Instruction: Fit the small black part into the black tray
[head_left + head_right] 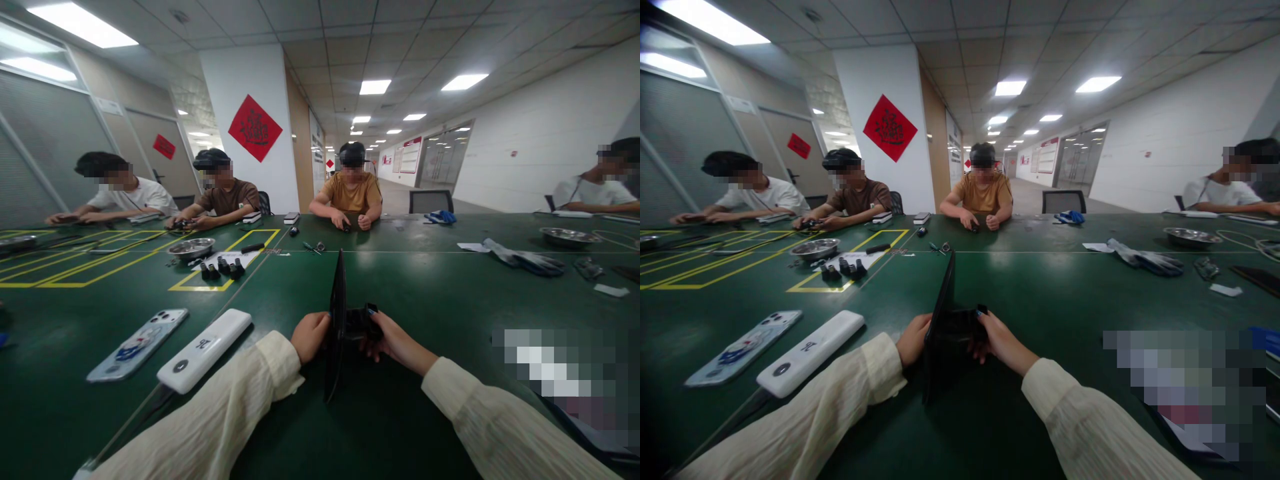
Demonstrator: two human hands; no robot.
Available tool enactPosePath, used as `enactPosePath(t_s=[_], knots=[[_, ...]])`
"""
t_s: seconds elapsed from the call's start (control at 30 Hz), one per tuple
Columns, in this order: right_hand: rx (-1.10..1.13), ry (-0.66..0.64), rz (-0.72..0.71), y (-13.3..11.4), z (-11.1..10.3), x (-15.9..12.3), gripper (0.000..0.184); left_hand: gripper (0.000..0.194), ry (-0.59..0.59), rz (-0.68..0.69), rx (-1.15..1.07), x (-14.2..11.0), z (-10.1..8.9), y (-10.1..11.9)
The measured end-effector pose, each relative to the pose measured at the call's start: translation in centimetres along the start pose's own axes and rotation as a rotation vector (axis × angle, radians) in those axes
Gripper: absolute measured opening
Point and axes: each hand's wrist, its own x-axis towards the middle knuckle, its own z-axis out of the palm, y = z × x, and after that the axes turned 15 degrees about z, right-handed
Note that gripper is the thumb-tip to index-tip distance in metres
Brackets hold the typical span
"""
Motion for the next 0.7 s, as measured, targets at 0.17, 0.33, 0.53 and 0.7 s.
enactPosePath(t_s=[0.17,0.33,0.53,0.7], knots=[[0.004,0.014,0.01,-0.02,0.1,0.1,0.028,0.036,-0.006,0.053,0.071,-0.12,-0.13,0.36],[-0.007,0.009,0.009,0.02,0.11,0.2,0.03,0.034,-0.003,0.059,0.091,-0.21,-0.15,0.77],[-0.005,0.006,0.006,0.21,-0.13,0.41,0.03,0.035,-0.006,0.052,0.076,-0.17,-0.13,0.55],[-0.007,-0.003,0.006,0.17,-0.17,0.25,0.03,0.034,-0.01,0.056,0.074,-0.2,-0.18,0.58]])
